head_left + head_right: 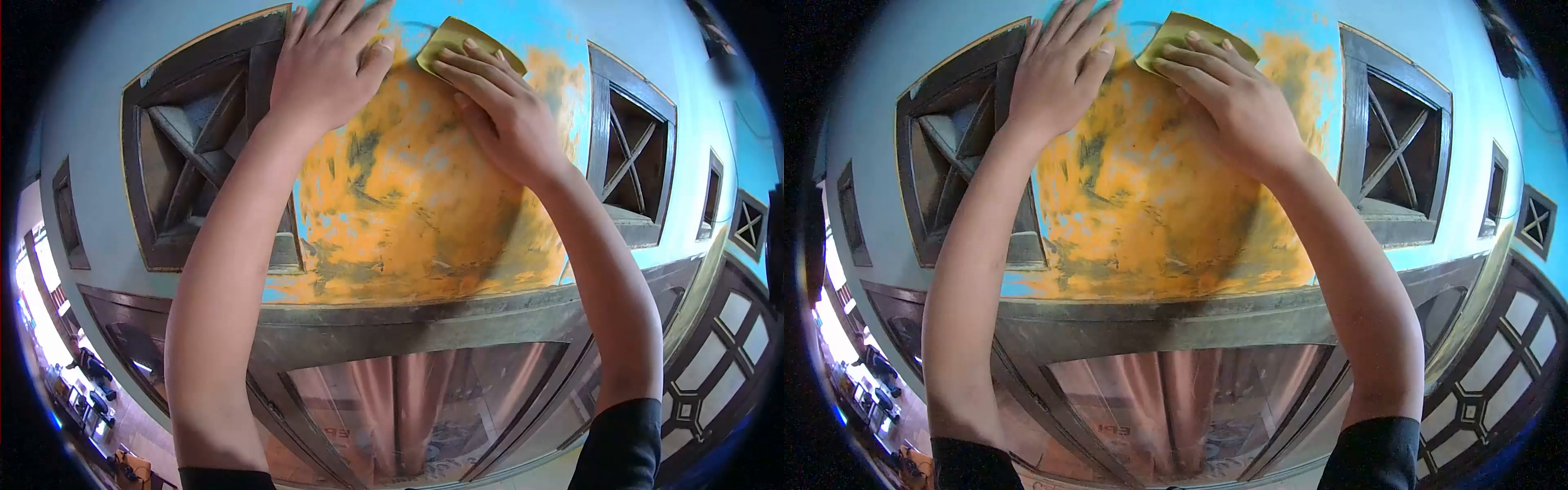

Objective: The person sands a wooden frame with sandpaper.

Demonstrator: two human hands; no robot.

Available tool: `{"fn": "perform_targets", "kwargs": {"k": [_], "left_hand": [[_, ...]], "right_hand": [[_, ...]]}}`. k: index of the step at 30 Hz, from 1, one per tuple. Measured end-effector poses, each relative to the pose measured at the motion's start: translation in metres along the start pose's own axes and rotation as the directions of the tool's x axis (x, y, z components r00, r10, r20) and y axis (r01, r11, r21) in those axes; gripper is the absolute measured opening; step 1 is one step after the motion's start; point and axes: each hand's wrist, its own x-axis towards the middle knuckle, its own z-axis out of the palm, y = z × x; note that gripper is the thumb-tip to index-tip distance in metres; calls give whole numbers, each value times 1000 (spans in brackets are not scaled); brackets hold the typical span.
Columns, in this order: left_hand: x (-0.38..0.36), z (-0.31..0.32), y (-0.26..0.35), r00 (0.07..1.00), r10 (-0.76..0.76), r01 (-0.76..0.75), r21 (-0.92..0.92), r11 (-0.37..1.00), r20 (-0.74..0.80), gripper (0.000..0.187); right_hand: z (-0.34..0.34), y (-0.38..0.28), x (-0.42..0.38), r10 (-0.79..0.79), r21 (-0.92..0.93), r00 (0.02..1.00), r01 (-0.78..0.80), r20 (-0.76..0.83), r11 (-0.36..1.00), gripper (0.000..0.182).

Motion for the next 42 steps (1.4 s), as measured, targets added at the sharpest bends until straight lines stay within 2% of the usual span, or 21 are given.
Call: {"fn": "perform_targets", "kwargs": {"k": [4, 6, 9, 11, 12, 15, 16, 19, 22, 23, 25, 26, 29, 31, 32, 34, 37, 38, 41, 42], "left_hand": [[-4, -9, 1, 999, -18, 21, -71, 997, 44, 59], [-8, -5, -1, 998, -31, 36, -72, 997, 61, 62], [-19, 5, 1, 969, 19, -86, -264, 961, -247, 65], [-27, -1, 16, 939, 185, -251, -210, 945, -289, 65], [-28, -6, 27, 913, 265, -330, -178, 927, -309, 65], [-17, -5, 69, 843, 485, -537, -321, 780, -232, 67], [-10, -1, 80, 845, 481, -534, -359, 765, -233, 69], [10, 14, 93, 873, 446, -485, -445, 752, -198, 74], [24, 23, 91, 934, 351, -337, -481, 809, -63, 80], [29, 23, 84, 921, 385, -382, -366, 849, -68, 80], [45, 28, 60, 894, 444, -449, -123, 885, -61, 80], [52, 30, 49, 903, 424, -430, -106, 897, -73, 74], [71, 0, 34, 989, 86, -98, 102, 990, 120, 67], [84, -6, 33, 988, -81, 69, 94, 993, 131, 68], [88, -4, 35, 978, -159, 148, 89, 985, 137, 69], [76, 13, 51, 997, 50, -51, 21, 998, 54, 68], [52, -18, 80, 946, 232, -240, 8, 971, 224, 67], [58, -11, 68, 946, 240, -259, 63, 964, 219, 67], [70, -24, 56, 978, -18, 9, 44, 999, 207, 68], [81, -23, 47, 981, -91, 82, 57, 995, 174, 69]], "right_hand": [[-27, 5, -6, -130, -326, 991, 109, -41, 939, 42], [-34, 17, -5, -121, -355, 992, 99, -41, 929, 38], [-34, 26, -4, -92, -345, 995, 71, -43, 936, 33], [-34, 25, -3, -81, -321, 996, 63, -44, 945, 31], [-32, 29, -3, -83, -250, 996, 70, -42, 966, 30], [-27, 32, -6, -9, -100, 993, -3, -120, 995, 31], [-27, 33, -7, -32, -58, 989, 24, -148, 998, 34], [-32, 33, -14, 210, 192, 975, -192, -79, 962, 31], [-41, 36, -9, 163, 286, 985, -141, -58, 948, 25], [-41, 38, -9, 147, 315, 988, -123, -53, 941, 24], [-33, 45, -13, 172, 304, 970, -114, -172, 946, 28], [-32, 46, -13, 200, 331, 960, -126, -198, 935, 29], [-36, 38, -12, 301, 351, 931, -217, -205, 911, 30], [-36, 39, -13, 312, 306, 935, -251, -171, 918, 32], [-34, 42, -13, 275, 282, 934, -207, -228, 937, 32], [-30, 51, -12, 196, 225, 922, -124, -334, 966, 32], [-36, 46, -14, 325, 212, 884, -266, -335, 940, 35], [-35, 41, -13, 361, 290, 865, -266, -349, 919, 36], [-30, 39, -11, 368, 327, 846, -248, -385, 912, 36], [-32, 39, -12, 388, 281, 852, -300, -350, 912, 36]]}}
